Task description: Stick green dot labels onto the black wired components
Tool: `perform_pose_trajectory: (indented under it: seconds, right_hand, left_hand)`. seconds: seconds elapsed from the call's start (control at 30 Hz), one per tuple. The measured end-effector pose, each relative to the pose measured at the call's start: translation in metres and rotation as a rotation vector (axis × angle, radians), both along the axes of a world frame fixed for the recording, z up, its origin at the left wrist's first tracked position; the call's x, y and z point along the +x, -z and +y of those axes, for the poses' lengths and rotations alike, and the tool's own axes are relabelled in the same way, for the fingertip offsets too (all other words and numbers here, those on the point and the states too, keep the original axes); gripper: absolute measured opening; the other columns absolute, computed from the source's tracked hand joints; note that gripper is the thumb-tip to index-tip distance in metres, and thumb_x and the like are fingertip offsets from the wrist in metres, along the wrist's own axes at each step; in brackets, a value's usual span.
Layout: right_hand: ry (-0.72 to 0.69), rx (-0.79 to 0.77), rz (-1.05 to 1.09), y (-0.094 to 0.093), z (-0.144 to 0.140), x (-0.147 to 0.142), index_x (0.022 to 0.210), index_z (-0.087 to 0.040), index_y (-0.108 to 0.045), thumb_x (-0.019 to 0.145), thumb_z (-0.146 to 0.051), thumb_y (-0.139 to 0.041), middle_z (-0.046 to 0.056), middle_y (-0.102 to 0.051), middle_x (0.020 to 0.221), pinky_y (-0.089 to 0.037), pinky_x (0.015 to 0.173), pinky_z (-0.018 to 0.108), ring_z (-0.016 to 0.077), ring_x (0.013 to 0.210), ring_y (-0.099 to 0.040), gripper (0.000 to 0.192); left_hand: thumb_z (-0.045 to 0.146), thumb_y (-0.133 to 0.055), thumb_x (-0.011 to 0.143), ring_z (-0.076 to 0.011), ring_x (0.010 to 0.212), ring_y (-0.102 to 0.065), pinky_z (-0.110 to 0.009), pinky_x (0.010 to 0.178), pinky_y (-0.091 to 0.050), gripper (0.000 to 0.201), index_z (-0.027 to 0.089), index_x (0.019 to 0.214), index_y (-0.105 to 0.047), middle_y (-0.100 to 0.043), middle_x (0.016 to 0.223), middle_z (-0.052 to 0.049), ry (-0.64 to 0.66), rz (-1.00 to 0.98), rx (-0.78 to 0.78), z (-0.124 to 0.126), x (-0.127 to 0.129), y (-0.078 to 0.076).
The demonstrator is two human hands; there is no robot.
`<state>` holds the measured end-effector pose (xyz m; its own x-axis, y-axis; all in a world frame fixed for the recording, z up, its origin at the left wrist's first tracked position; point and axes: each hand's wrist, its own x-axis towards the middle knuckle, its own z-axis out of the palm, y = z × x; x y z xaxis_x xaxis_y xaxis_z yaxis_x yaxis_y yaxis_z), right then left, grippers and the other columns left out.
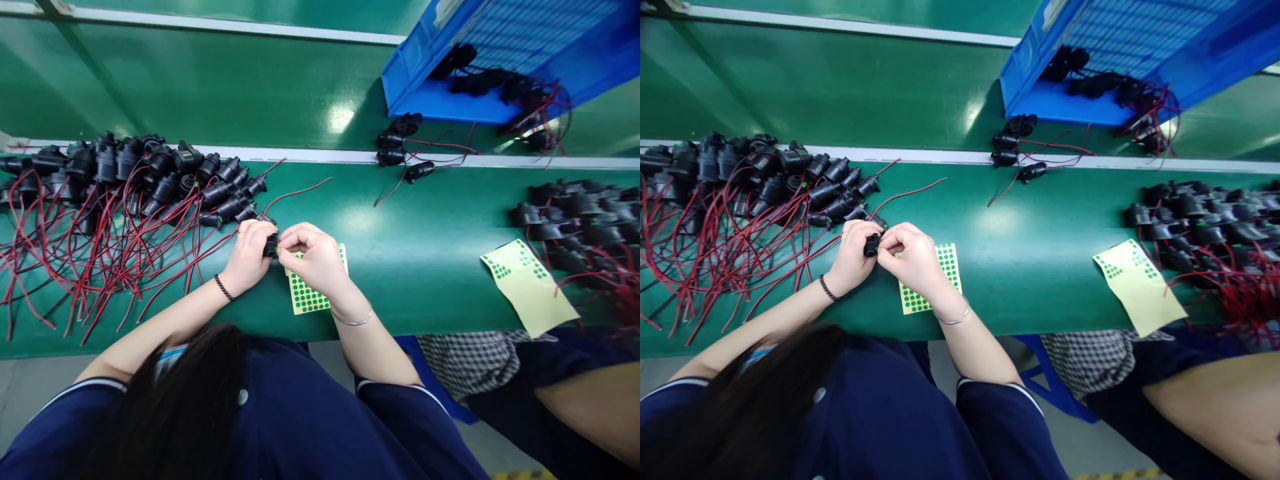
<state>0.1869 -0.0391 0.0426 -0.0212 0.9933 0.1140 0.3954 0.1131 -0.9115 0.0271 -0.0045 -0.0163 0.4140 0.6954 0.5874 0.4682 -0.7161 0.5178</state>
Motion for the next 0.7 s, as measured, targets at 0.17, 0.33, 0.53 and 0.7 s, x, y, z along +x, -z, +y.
perform_pose_trajectory:
  seconds: [0.17,0.33,0.53,0.7]
  right_hand:
    - [0.009,-0.004,0.013,0.0008,-0.0006,-0.0003,0.069,-0.02,-0.066,0.074,-0.012,-0.065,0.005,-0.069,0.088,-0.062,0.069,0.029,0.0161,0.078,-0.068,0.01]
    - [0.032,-0.014,-0.007,0.0011,-0.0013,-0.0027,0.069,-0.021,-0.065,0.074,-0.011,-0.064,0.004,-0.069,0.087,-0.062,0.069,0.029,0.0159,0.078,-0.068,0.011]
    - [0.053,-0.013,0.068,0.0039,-0.0024,-0.006,0.077,-0.02,-0.065,0.076,-0.015,-0.064,0.003,-0.069,0.087,-0.063,0.072,0.028,0.0136,0.075,-0.069,0.006]
    - [0.048,-0.075,0.122,0.0072,-0.0011,-0.0049,0.088,-0.02,-0.068,0.075,-0.021,-0.068,0.003,-0.073,0.089,-0.064,0.074,0.03,0.013,0.072,-0.071,0.014]
  left_hand:
    - [0.007,-0.051,0.082,-0.023,0.098,-0.058,-0.043,0.088,-0.048,0.032,0.023,0.109,-0.05,-0.067,0.105,-0.007,-0.015,0.005,0.017,-0.0001,0.0005,0.0005]
    - [0.007,-0.05,0.082,-0.0238,0.099,-0.059,-0.045,0.09,-0.047,0.032,0.023,0.11,-0.05,-0.067,0.106,-0.007,-0.025,0.025,-0.002,-0.0007,0.0004,0.0024]
    - [0.007,-0.051,0.082,-0.0238,0.099,-0.057,-0.044,0.09,-0.047,0.031,0.022,0.11,-0.051,-0.066,0.106,-0.008,-0.016,-0.028,-0.041,-0.0014,0.0005,0.0035]
    - [0.012,-0.051,0.086,-0.0237,0.1,-0.056,-0.045,0.092,-0.046,0.026,0.022,0.109,-0.051,-0.065,0.107,-0.007,0.003,-0.034,-0.116,-0.0023,0.0006,0.002]
